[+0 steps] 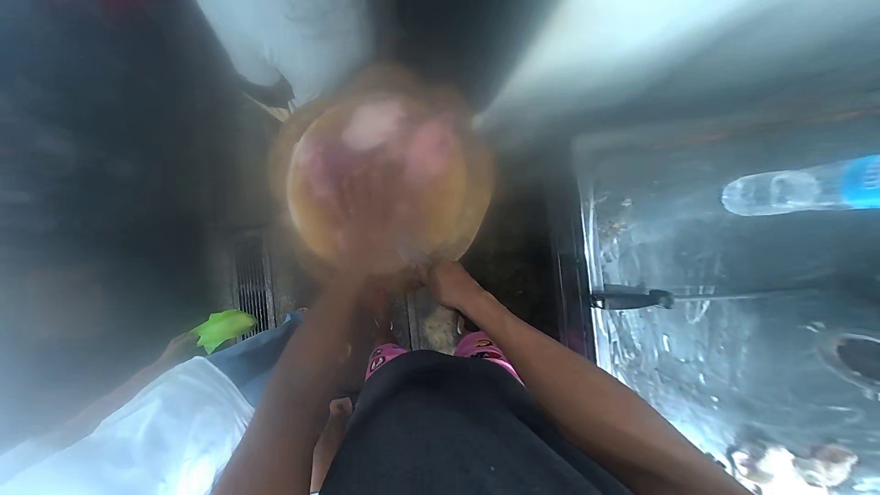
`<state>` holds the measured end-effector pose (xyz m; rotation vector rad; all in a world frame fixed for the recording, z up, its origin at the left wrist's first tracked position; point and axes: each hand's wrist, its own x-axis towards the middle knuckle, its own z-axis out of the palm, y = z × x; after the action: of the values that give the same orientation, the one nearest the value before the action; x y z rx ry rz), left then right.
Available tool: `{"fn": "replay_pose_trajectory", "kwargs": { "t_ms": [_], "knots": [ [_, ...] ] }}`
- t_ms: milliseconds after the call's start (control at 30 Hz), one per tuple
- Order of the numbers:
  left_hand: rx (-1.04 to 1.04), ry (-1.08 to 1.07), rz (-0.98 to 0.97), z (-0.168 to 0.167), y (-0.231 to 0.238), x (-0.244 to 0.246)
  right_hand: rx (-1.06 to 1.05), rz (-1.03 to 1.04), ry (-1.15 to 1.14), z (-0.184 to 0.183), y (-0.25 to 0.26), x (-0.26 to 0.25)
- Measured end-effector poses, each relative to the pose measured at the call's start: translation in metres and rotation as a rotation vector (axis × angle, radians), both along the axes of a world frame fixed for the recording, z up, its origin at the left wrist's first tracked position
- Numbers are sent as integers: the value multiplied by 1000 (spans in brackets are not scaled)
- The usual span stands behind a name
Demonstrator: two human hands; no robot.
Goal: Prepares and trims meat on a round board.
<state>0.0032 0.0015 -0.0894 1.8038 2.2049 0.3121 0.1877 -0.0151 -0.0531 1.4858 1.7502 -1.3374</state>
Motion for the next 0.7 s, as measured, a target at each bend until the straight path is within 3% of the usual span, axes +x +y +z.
{"fn": "replay_pose_trajectory", "kwargs": {
  "t_ms": [67, 100, 200, 267, 333, 567, 633, 700],
  "knots": [
    [-84, -195, 58, 58, 5, 2, 11, -16, 11, 0, 1, 0],
    [-73, -220, 78, 65, 7, 5, 9, -15, 8, -1, 1, 1],
    [-219, -15, 19, 45, 8, 10, 18, 14, 13, -3, -2, 4],
    [-88, 161, -2, -7, 8, 7, 10, -6, 7, -3, -5, 12],
    [-26, 213, -24, -29, 6, 4, -16, -43, -17, -4, -13, 18],
    [-47, 226, -31, -25, 6, 4, -40, -5, -41, 1, 6, -16],
    [-118, 197, -34, -4, 6, 8, -28, 21, -42, 1, 6, -19],
    [-310, 166, -62, 37, 11, 17, -17, 23, -38, 4, 2, -14]
  ]
}}
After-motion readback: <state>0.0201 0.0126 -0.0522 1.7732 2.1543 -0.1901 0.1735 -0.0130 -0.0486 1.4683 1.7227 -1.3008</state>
